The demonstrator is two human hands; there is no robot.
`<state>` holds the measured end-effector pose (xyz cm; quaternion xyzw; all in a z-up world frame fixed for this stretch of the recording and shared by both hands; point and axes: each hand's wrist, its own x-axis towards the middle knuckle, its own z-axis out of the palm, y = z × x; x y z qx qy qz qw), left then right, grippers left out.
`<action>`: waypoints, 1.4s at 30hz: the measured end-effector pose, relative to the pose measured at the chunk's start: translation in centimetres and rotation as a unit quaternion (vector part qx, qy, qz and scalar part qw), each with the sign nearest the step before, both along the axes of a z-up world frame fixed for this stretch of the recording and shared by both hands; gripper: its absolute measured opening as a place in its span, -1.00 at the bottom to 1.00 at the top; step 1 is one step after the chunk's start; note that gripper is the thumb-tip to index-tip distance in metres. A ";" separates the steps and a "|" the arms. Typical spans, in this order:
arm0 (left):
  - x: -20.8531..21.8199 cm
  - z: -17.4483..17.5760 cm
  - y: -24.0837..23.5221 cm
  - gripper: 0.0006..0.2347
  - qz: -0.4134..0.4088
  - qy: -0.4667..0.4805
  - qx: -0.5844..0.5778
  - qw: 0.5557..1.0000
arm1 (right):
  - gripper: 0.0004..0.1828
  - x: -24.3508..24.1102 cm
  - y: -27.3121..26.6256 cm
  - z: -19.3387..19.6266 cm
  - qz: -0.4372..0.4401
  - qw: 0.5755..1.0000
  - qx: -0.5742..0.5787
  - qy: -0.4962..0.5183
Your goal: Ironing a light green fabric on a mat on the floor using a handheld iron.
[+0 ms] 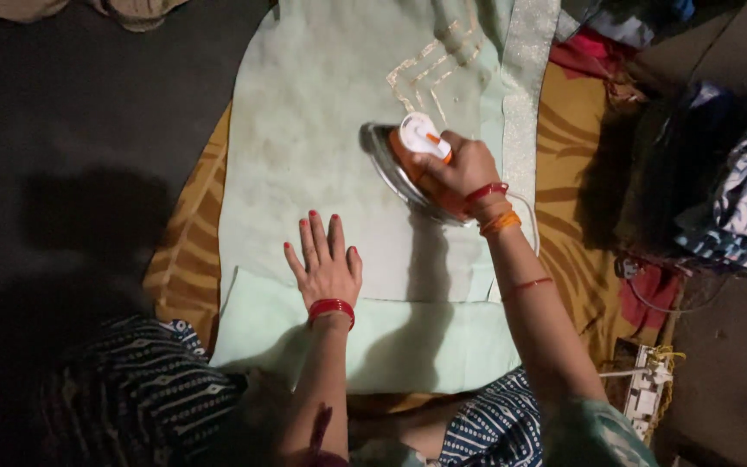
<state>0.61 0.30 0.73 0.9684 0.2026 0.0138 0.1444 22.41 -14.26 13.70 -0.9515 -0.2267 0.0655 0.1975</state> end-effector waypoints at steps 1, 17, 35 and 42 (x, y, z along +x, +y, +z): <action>0.1 -0.2 0.0 -0.46 0.002 0.000 -0.002 1.000 | -0.38 1.0 0.3 -0.6 0.002 1.000 -0.002 0.000; 0.7 0.0 13.2 -0.45 -0.125 0.085 -0.034 0.988 | -0.42 -9.0 2.5 1.1 -0.010 0.995 0.062 0.079; 1.7 1.8 16.1 -0.12 -0.064 0.185 -0.079 0.978 | -0.31 -4.2 7.3 -3.6 -0.163 0.986 -0.027 -0.024; 2.1 1.5 16.3 -0.26 -0.065 0.152 -0.074 0.983 | -0.34 -4.6 6.7 -3.4 -0.126 0.989 0.062 0.034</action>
